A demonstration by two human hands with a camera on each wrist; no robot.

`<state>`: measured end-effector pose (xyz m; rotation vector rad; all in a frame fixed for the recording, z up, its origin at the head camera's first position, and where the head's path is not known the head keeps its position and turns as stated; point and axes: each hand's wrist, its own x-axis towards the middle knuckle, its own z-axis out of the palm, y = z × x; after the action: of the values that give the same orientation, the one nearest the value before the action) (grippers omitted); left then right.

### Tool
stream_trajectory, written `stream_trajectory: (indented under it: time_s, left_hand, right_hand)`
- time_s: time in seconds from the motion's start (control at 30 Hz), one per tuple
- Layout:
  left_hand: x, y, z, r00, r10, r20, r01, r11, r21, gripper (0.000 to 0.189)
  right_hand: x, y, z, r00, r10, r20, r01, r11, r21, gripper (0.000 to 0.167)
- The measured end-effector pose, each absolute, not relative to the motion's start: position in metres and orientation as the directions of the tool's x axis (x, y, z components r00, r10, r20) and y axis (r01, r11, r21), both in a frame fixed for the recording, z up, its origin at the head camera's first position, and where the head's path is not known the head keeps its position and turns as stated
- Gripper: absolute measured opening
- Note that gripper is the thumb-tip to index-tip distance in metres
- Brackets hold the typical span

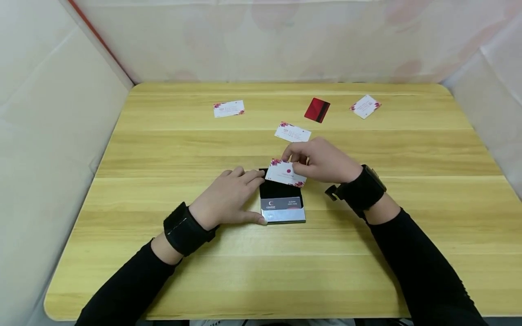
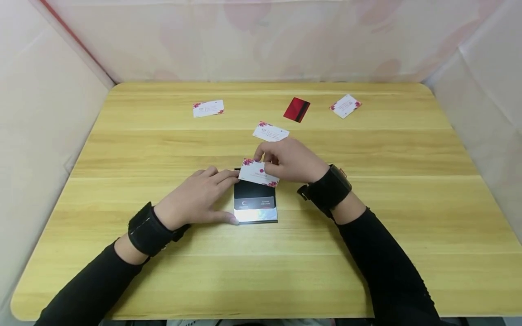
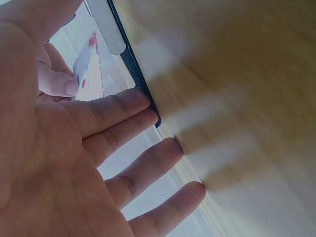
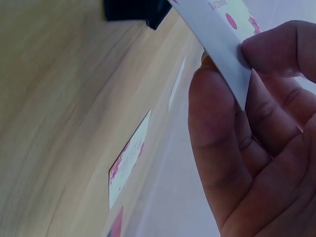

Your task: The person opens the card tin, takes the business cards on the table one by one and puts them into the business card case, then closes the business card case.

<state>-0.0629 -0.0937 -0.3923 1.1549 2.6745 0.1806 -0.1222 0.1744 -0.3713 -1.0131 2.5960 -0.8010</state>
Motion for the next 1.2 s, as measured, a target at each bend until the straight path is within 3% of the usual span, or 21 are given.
stream_trajectory:
  time_s: [0.2, 0.8, 1.2]
  left_hand:
    - [-0.063, -0.094, -0.391, -0.665, 0.733, -0.144, 0.707, 0.679, 0.198, 0.102]
    - [-0.063, -0.095, -0.391, -0.664, 0.735, -0.137, 0.708, 0.677, 0.201, 0.102]
    - [-0.063, -0.095, -0.393, -0.662, 0.737, -0.136, 0.710, 0.675, 0.198, 0.104]
  right_hand:
    - [-0.119, 0.170, -0.370, -0.688, -0.725, -0.032, -0.567, 0.565, -0.599, 0.026]
    - [-0.115, 0.164, -0.369, -0.662, -0.748, -0.049, -0.580, 0.552, -0.599, 0.024]
    - [-0.109, 0.155, -0.373, -0.641, -0.757, -0.125, -0.551, 0.568, -0.611, 0.022]
